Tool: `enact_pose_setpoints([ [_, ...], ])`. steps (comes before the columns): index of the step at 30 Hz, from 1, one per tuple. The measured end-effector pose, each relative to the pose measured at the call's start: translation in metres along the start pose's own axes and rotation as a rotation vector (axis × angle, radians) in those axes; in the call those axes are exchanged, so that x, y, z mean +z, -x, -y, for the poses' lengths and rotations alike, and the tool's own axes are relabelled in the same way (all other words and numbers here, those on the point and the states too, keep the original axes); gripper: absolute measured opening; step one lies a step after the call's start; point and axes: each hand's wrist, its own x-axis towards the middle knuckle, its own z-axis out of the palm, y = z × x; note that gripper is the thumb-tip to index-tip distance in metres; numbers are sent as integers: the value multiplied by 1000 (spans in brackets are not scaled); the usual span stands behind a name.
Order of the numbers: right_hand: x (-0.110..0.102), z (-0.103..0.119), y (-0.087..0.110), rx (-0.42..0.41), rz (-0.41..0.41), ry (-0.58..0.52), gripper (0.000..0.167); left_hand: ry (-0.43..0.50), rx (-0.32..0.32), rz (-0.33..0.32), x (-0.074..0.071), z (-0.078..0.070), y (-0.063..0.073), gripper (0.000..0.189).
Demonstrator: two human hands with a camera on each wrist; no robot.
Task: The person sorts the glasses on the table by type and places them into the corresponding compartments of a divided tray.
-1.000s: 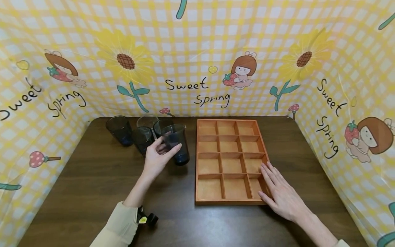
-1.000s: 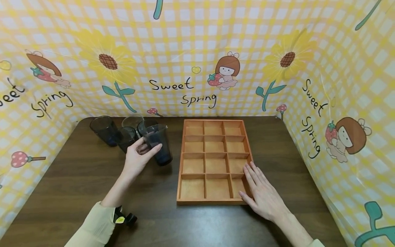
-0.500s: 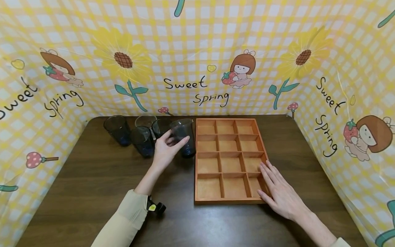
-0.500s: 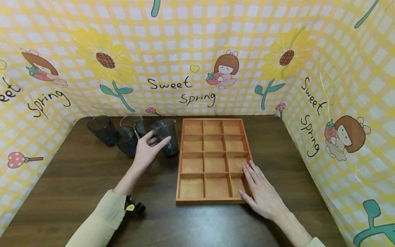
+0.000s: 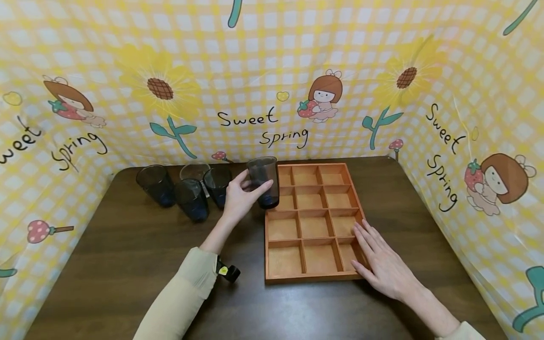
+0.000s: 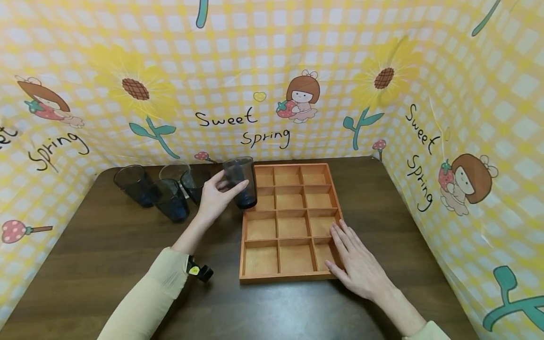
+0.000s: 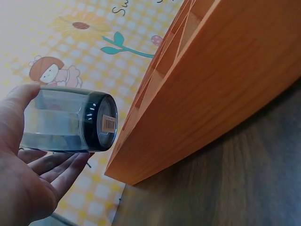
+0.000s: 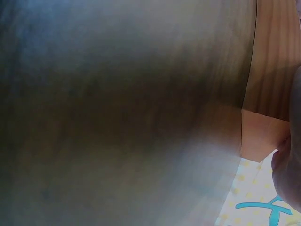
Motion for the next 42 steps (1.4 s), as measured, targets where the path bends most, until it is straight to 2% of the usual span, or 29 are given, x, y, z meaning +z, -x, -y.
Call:
enact_pose_setpoints([
  [5, -1, 0, 3, 8, -4, 4, 79, 2, 36, 15, 14, 2, -12, 58],
  [10, -1, -1, 1, 19, 18, 5, 77, -22, 63, -4, 21, 1, -22, 62],
  [18, 1, -2, -2, 24, 33, -3, 76, -36, -7, -25, 23, 2, -29, 89],
  [25, 3, -2, -1, 21, 23, -4, 76, 1, -11, -49, 28, 8, -35, 86],
  [35, 2, -3, 1, 24, 9, -3, 74, 56, 3, -18, 40, 9, -45, 95],
  [42, 2, -2, -1, 33, 25, -8, 72, 94, 26, -24, 48, 9, -48, 89],
])
